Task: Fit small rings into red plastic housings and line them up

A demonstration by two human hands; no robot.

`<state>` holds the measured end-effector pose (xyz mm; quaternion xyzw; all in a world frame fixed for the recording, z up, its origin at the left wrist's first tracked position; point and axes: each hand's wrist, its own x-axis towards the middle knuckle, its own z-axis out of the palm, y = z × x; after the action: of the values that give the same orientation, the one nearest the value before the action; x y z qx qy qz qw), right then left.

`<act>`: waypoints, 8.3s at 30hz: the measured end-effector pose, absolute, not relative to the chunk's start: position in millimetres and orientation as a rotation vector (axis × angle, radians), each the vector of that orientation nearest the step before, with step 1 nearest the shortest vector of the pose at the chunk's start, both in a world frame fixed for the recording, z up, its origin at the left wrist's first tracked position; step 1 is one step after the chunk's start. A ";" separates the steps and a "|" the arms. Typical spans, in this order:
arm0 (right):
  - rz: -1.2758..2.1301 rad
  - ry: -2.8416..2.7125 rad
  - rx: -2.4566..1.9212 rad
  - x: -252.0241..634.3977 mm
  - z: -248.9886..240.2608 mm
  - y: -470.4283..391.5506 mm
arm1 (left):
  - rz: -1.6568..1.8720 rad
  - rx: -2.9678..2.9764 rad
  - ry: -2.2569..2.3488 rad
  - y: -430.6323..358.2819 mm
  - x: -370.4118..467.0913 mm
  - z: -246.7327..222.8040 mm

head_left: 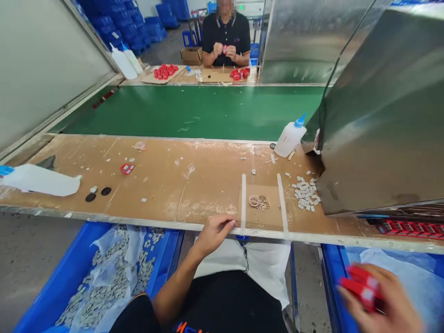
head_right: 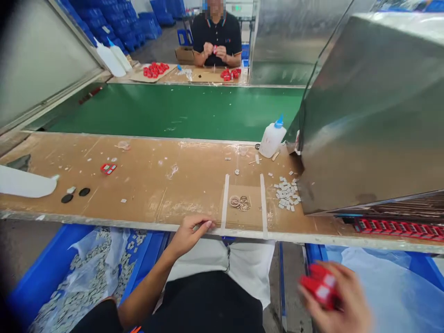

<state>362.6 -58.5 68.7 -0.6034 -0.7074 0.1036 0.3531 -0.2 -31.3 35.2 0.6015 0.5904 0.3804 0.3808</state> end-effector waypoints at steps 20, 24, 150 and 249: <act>0.496 -2.536 -0.871 63.1 33.8 71.8 | 1.338 1.175 1.594 -44.1 -100.3 11.4; 0.687 -2.622 -0.570 88.4 64.3 56.7 | 1.298 1.061 1.202 -42.7 -90.5 20.1; 0.676 -1.848 -1.105 225.6 19.8 3.1 | 0.925 1.303 0.889 -15.3 -15.5 -17.7; 0.440 -1.399 -1.609 358.8 5.5 -75.8 | 0.576 1.855 0.991 -19.4 52.0 31.6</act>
<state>358.8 -75.8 5.5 -0.6549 -0.5692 0.1790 0.4639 52.0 -19.4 31.6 0.7544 0.4032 0.2343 0.4620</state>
